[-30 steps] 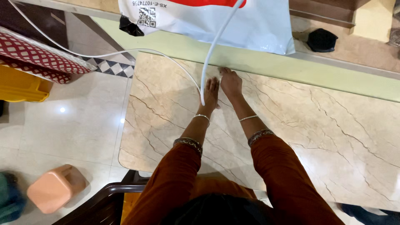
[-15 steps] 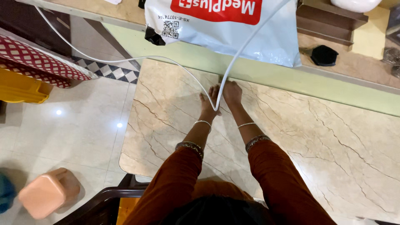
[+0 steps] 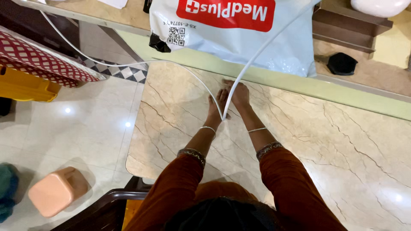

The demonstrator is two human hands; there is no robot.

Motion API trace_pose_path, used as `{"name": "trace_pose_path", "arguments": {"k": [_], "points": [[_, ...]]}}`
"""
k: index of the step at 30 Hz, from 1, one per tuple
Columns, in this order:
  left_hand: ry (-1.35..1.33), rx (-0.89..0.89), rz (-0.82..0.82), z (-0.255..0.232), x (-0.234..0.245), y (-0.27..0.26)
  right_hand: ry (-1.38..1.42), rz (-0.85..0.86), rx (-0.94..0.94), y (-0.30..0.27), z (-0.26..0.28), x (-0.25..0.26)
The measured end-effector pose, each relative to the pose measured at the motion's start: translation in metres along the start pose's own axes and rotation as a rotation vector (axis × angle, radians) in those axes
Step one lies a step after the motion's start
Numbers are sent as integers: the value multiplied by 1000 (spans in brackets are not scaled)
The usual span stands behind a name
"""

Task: The person wipes the surface of a light-colored table using a piece of cloth, moving it across different areas of the tabletop and then folding the red cloth on the table.

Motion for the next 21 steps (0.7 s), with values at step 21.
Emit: {"name": "trace_pose_path", "arguments": {"k": [21], "points": [[-88, 162, -210, 50, -28, 33, -114, -235, 363, 25, 17, -11]]}}
Point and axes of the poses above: each hand's wrist, its own y-axis towards the middle knuckle, its own x-axis out of the back of the hand, z = x × y, the point moved 6 cm from there along y, towards the middle knuckle, and after that the axes turned 12 degrees about x, right-handed, at the moved point
